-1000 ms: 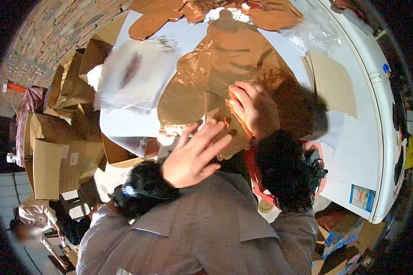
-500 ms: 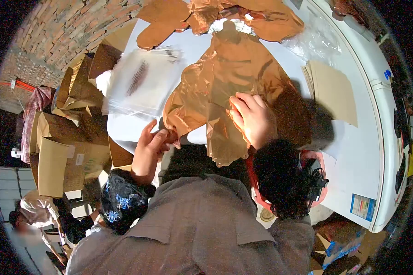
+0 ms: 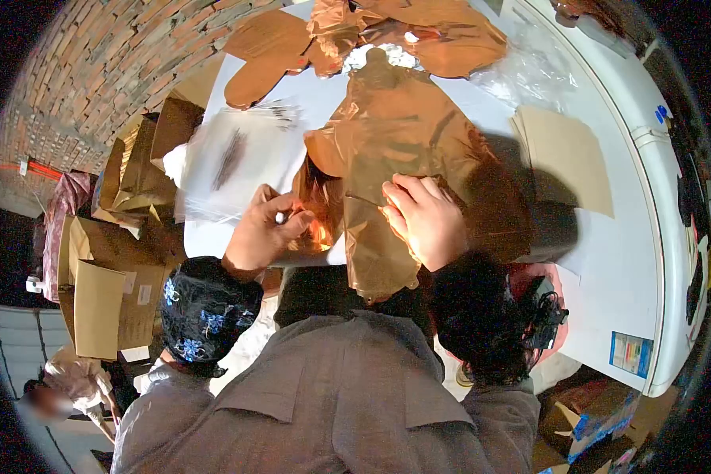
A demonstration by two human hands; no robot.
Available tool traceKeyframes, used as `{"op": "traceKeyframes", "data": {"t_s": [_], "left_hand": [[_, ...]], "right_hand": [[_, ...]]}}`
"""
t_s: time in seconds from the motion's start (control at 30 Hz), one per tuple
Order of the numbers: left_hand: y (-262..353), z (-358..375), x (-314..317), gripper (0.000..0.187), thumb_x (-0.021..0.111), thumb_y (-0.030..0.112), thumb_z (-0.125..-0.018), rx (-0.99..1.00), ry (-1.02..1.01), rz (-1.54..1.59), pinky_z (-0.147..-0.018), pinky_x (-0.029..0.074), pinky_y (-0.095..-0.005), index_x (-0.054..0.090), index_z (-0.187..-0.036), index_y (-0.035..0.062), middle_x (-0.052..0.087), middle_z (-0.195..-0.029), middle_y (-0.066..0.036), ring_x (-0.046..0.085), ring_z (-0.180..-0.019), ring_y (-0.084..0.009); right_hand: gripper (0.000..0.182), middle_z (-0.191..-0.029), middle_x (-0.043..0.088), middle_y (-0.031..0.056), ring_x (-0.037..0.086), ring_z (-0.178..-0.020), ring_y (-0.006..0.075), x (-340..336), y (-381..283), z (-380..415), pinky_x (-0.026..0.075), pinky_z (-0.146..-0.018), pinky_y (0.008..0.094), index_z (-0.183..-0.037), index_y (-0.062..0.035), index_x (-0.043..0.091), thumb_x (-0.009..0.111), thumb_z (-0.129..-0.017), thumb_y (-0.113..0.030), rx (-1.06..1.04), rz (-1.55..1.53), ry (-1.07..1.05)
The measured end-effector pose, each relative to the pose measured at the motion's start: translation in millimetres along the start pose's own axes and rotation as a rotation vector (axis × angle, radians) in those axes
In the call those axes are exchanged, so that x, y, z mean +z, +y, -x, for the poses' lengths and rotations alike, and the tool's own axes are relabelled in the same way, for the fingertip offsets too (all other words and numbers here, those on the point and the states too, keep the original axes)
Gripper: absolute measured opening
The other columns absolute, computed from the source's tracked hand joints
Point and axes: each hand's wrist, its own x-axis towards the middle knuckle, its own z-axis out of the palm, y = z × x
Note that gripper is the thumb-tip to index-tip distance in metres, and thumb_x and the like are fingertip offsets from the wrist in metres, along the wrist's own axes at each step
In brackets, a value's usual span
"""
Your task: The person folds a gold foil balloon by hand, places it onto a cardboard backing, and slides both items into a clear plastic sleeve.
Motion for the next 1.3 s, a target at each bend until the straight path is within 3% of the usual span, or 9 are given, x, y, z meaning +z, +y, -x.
{"op": "traceKeyframes", "data": {"t_s": [0.13,0.23,0.37,0.4,0.53,0.73,0.83,1.07,1.3], "left_hand": [[13,-13,13,0.034,0.073,0.022,-0.087,0.319,0.094,0.076,-0.095,0.049,-0.0386,0.065,-0.113,0.0026,0.053,-0.134,-0.022,0.059,-0.109,-0.0376],[39,-23,19,0.049,0.073,0.013,-0.090,0.098,-0.180,0.393,-0.101,0.047,-0.0369,0.055,-0.134,0.0003,0.053,-0.138,-0.020,0.056,-0.123,-0.0309],[56,-31,32,0.060,0.069,0.018,-0.094,0.163,-0.206,0.306,-0.102,0.046,-0.0356,0.044,-0.145,-0.0014,0.052,-0.141,-0.021,0.057,-0.122,-0.0279],[61,-32,35,0.047,0.066,0.021,-0.097,0.180,-0.194,0.291,-0.091,0.051,-0.0337,0.050,-0.135,-0.0014,0.062,-0.124,-0.019,0.063,-0.105,-0.0226],[66,-44,37,0.026,0.064,0.027,-0.100,0.045,-0.454,0.529,-0.065,0.047,-0.0285,0.054,-0.105,0.0034,0.059,-0.083,-0.004,0.054,-0.073,-0.0101],[77,-45,19,0.040,0.051,0.045,-0.105,-0.070,-0.508,0.582,-0.082,0.047,-0.0295,0.057,-0.108,0.0051,0.061,-0.097,-0.005,0.055,-0.091,-0.0120],[60,-50,38,0.046,0.041,0.047,-0.108,-0.070,-0.472,0.870,-0.090,0.045,-0.0305,0.058,-0.113,0.0052,0.061,-0.104,-0.005,0.054,-0.099,-0.0133],[5,-69,95,0.028,0.058,0.010,-0.100,0.251,0.038,0.568,-0.091,0.050,-0.0358,0.058,-0.126,0.0004,0.061,-0.108,-0.011,0.062,-0.104,-0.0245],[9,-78,87,0.026,0.064,0.003,-0.087,0.415,0.032,0.102,-0.094,0.048,-0.0433,0.070,-0.111,0.0103,0.060,-0.105,-0.013,0.057,-0.106,-0.0382]], "right_hand": [[0.027,-0.112,0.068,0.0058,0.064,-0.101,0.0244,1,0,0,0.055,-0.085,0.0363,-0.107,-0.0073,0.071,0.073,-0.084,-0.021,-0.009,0.003,0.015],[0.027,-0.111,0.067,0.0065,0.064,-0.102,0.0249,3,3,0,0.054,-0.086,0.0367,-0.104,-0.0063,0.070,0.074,-0.082,-0.021,-0.012,0.017,0.010],[0.027,-0.110,0.065,0.0071,0.062,-0.103,0.0255,-2,3,2,0.054,-0.086,0.0374,-0.100,-0.0052,0.069,0.075,-0.079,-0.021,0.010,0.038,-0.077],[0.026,-0.109,0.064,0.0069,0.062,-0.103,0.0257,-2,4,3,0.054,-0.085,0.0377,-0.099,-0.0055,0.069,0.075,-0.078,-0.021,0.018,0.036,-0.089],[0.026,-0.100,0.062,0.0067,0.061,-0.099,0.0265,-1,6,2,0.054,-0.083,0.0389,-0.097,-0.0060,0.069,0.075,-0.077,-0.021,0.002,0.004,-0.076],[0.019,-0.100,0.063,0.0075,0.062,-0.096,0.0282,4,11,7,0.055,-0.077,0.0388,-0.093,-0.0031,0.068,0.068,-0.078,-0.014,-0.022,-0.014,-0.002],[0.016,-0.104,0.065,0.0085,0.062,-0.097,0.0289,13,18,9,0.055,-0.074,0.0388,-0.089,-0.0016,0.067,0.063,-0.077,-0.011,-0.025,-0.028,0.059],[0.018,-0.104,0.065,0.0092,0.062,-0.096,0.0293,9,15,6,0.054,-0.076,0.0389,-0.092,-0.0005,0.067,0.063,-0.076,-0.008,-0.049,-0.055,0.079],[0.026,-0.105,0.065,0.0106,0.061,-0.094,0.0312,3,12,3,0.054,-0.076,0.0392,-0.099,-0.0001,0.067,0.063,-0.074,-0.008,-0.089,-0.109,0.056]]}}
